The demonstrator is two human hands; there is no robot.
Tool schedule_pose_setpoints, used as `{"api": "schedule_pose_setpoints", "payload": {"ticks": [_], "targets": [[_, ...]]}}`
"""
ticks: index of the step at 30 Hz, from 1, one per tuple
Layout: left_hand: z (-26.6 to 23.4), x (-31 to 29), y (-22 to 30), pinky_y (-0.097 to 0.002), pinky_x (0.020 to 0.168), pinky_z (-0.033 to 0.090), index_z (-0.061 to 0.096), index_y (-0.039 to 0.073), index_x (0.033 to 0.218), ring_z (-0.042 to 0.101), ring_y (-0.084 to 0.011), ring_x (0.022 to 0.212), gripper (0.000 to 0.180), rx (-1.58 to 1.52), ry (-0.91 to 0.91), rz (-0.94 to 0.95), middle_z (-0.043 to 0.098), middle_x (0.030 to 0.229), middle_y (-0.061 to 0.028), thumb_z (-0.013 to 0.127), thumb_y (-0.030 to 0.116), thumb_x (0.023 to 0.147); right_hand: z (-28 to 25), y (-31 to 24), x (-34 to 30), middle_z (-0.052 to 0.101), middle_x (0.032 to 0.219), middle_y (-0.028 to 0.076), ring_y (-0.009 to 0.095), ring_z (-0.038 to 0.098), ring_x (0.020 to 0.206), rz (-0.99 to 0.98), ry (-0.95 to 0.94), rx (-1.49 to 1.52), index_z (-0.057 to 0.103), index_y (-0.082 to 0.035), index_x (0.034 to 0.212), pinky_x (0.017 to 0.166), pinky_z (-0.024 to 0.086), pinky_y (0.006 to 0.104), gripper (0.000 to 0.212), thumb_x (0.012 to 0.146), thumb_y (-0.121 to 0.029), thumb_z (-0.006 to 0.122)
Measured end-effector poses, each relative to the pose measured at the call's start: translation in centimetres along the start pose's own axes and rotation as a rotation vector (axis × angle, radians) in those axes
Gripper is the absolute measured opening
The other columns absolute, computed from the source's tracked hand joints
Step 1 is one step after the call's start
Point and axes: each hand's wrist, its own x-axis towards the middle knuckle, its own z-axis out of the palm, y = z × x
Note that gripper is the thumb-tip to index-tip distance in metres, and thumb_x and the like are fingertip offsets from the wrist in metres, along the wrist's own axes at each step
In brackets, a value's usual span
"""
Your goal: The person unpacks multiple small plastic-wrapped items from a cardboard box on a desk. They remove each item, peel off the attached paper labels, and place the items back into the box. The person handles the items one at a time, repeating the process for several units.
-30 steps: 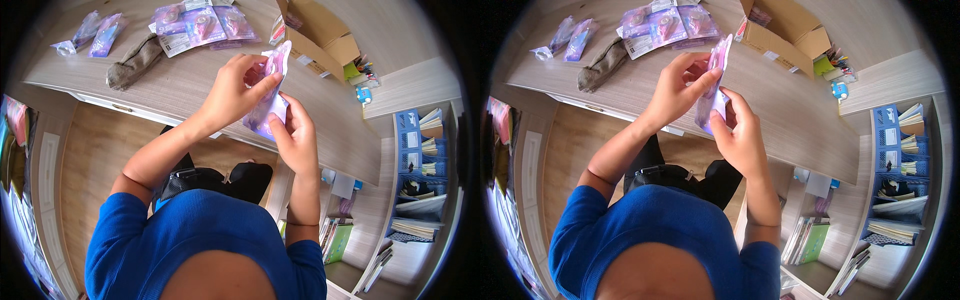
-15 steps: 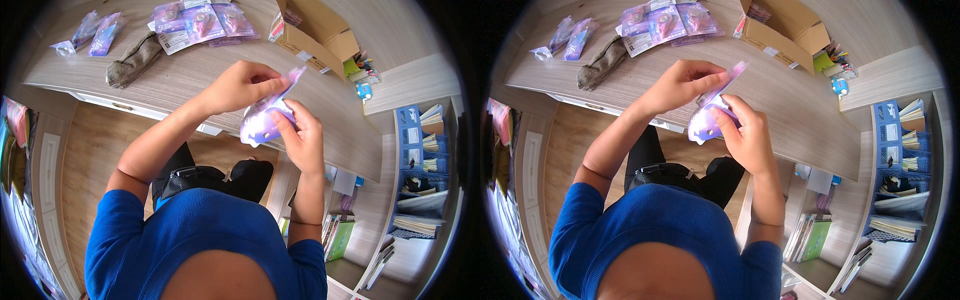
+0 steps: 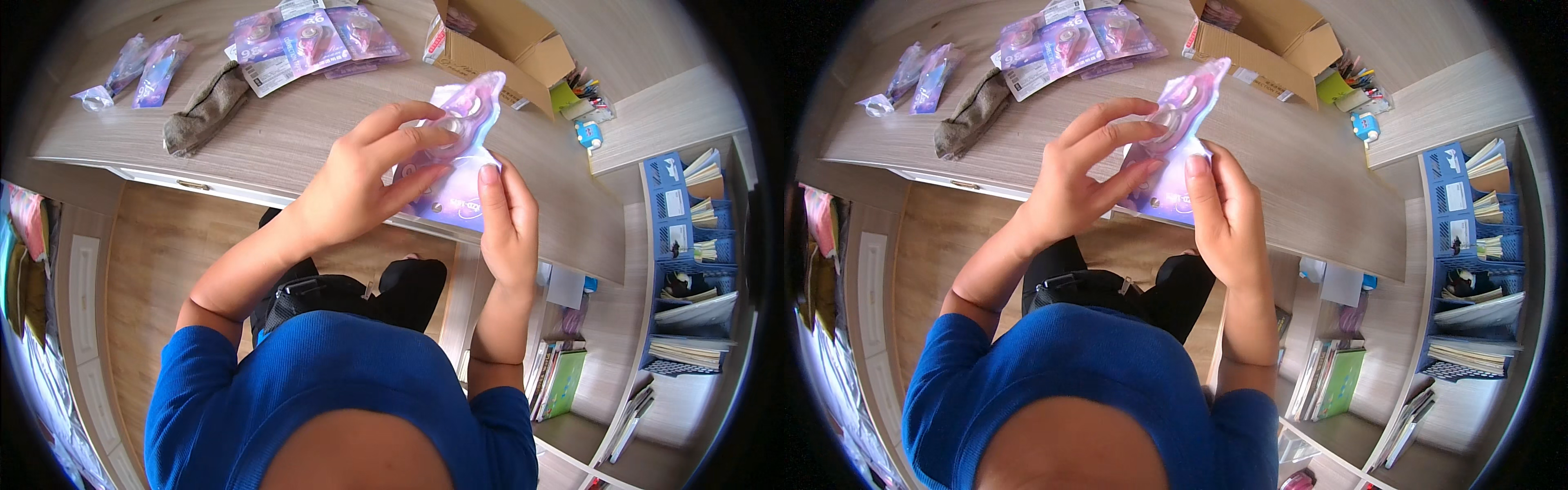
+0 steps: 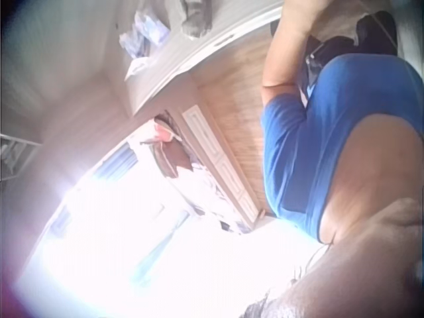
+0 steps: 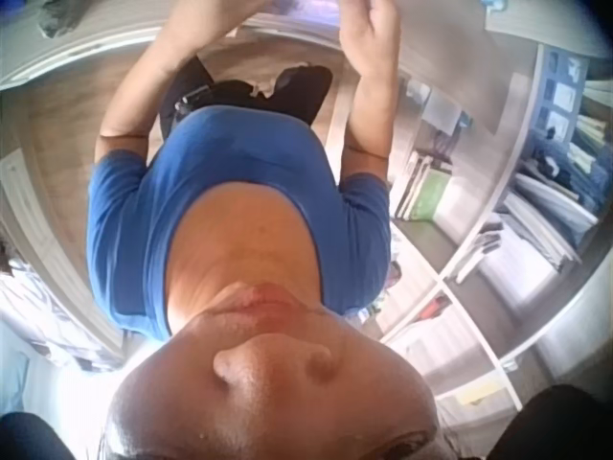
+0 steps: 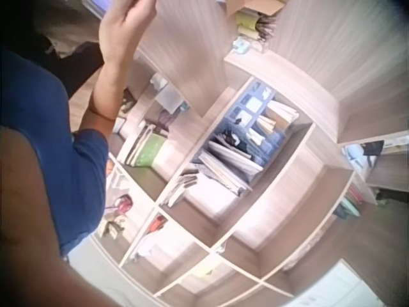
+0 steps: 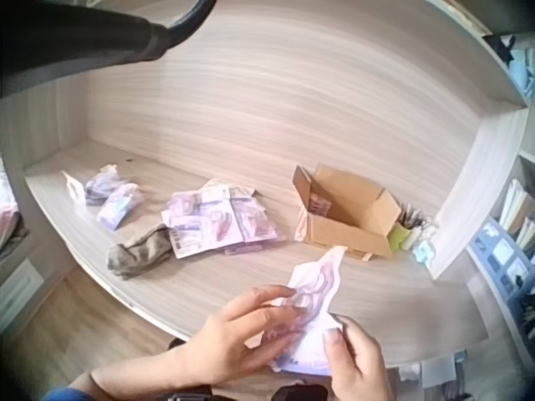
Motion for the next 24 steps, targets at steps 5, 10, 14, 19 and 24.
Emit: {"api": "schedule_pose_setpoints", "payload": {"ticks": [5,10,14,19,24], "targets": [[0.7,-0.3,-0.6,-0.0329,0.083,0.052,0.06,-0.002,0.103,0.062,-0.0277,0.099,0.032,-0.112,-0.017,-0.049,0.06,0.111,-0.0165,0.07,0.001,0.074,0.5,-0.4,-0.2,0.053,0.067,0.002,0.006,0.045,0.06,-0.057,0.073,-0.194,0.055,0.003,0.094,0.054,0.038,0.0219,0.018,0.093,-0.014,0.051],[1.3,-0.7,-0.7,-0.0333,0.083,0.052,0.059,-0.003,0.105,0.062,-0.027,0.099,0.032,-0.077,-0.02,-0.057,0.062,0.109,-0.0164,0.069,0.002,0.075,0.8,-0.9,-0.3,0.052,0.06,0.004,0.006,0.046,0.054,-0.133,0.123,-0.325,0.057,0.003,0.091,0.049,0.038,0.0231,0.015,0.092,-0.012,0.053],[1.3,-0.8,-0.7,-0.034,0.08,0.053,0.058,-0.002,0.105,0.063,-0.0293,0.095,0.03,-0.006,-0.023,0.017,0.062,0.107,-0.0174,0.068,0.002,0.076,1.1,-1.1,-0.4,0.055,0.06,0.008,0.01,0.051,0.052,-0.147,0.127,-0.397,0.057,0.002,0.091,0.049,0.04,0.0249,0.013,0.09,-0.011,0.054],[1.5,-1.4,-1.3,-0.0337,0.077,0.053,0.058,-0.002,0.106,0.063,-0.0302,0.094,0.03,-0.028,-0.086,-0.001,0.063,0.104,-0.018,0.067,0.001,0.077,1.6,-1.0,-0.3,0.058,0.062,0.015,0.025,0.061,0.053,-0.232,0.115,-0.561,0.057,0.001,0.091,0.048,0.045,0.0307,0.01,0.088,-0.009,0.055],[1.0,-1.7,-1.4,-0.0349,0.081,0.053,0.054,-0.002,0.113,0.063,-0.0283,0.096,0.036,-0.136,-0.115,-0.101,0.06,0.11,-0.0177,0.066,0.001,0.078,1.9,-1.4,-0.7,0.06,0.066,0.014,0.021,0.063,0.059,-0.207,0.101,-0.499,0.059,0.002,0.093,0.052,0.046,0.0286,0.013,0.088,-0.009,0.057]]}}
